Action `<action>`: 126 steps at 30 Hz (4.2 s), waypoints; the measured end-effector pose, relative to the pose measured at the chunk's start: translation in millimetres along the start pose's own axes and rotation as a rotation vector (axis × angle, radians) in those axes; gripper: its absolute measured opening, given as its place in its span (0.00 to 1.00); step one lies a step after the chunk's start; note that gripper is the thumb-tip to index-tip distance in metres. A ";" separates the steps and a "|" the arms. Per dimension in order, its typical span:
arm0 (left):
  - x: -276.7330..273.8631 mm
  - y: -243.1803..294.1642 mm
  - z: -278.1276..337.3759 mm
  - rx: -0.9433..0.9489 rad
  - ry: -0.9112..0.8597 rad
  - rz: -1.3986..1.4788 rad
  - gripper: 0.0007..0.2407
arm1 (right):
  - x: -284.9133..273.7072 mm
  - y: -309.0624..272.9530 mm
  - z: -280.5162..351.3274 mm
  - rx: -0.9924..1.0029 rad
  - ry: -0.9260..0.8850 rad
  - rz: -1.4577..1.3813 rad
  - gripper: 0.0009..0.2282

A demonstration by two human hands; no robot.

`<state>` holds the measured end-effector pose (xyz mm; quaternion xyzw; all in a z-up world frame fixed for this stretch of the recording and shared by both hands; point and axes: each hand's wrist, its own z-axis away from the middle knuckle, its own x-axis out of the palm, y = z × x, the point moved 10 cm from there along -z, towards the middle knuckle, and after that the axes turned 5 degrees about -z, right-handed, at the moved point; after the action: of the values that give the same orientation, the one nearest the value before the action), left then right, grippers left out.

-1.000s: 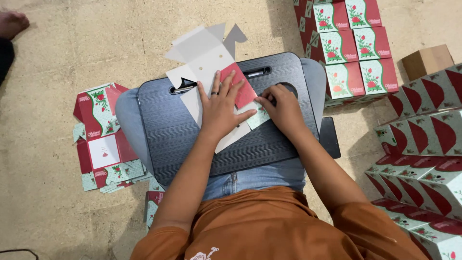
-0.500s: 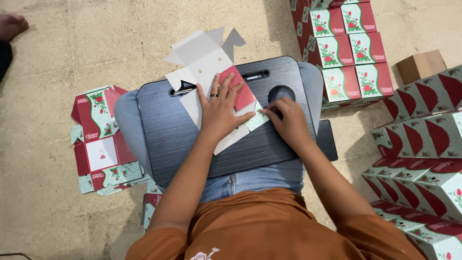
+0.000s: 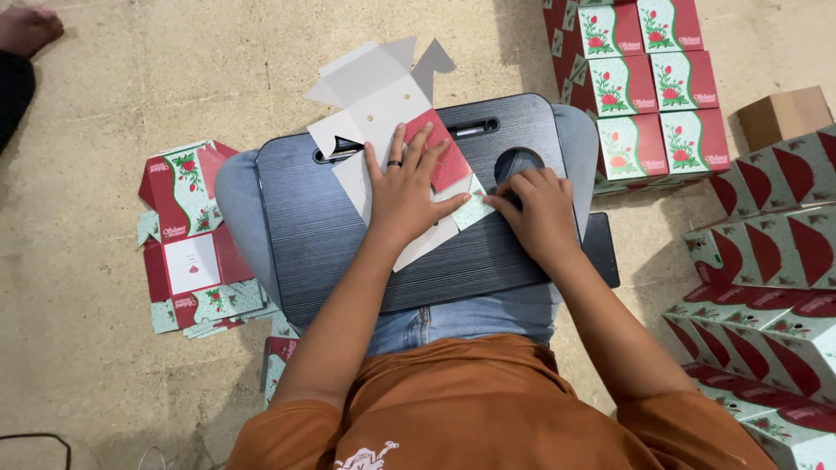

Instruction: Folding cardboard templates into boxes on a lap desk while sitting on the floor.

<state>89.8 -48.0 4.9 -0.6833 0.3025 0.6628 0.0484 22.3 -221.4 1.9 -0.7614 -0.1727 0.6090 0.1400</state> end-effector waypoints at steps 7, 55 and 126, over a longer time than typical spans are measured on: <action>-3.7 -1.3 -0.4 -0.106 -0.116 -0.130 0.30 | -17.2 -52.7 49.5 -0.265 0.072 -0.202 0.13; 7.9 14.4 3.9 0.183 -0.066 -0.030 0.36 | 9.7 -17.3 -31.1 0.203 -0.254 -0.318 0.39; -21.0 -61.7 33.7 0.255 0.007 0.259 0.22 | 13.4 -41.8 -11.2 -0.259 -0.220 -0.127 0.22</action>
<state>91.0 25.2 -0.1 -0.6293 0.4696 0.6173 0.0481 32.0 -178.0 10.3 -0.6893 -0.3118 0.6513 0.0590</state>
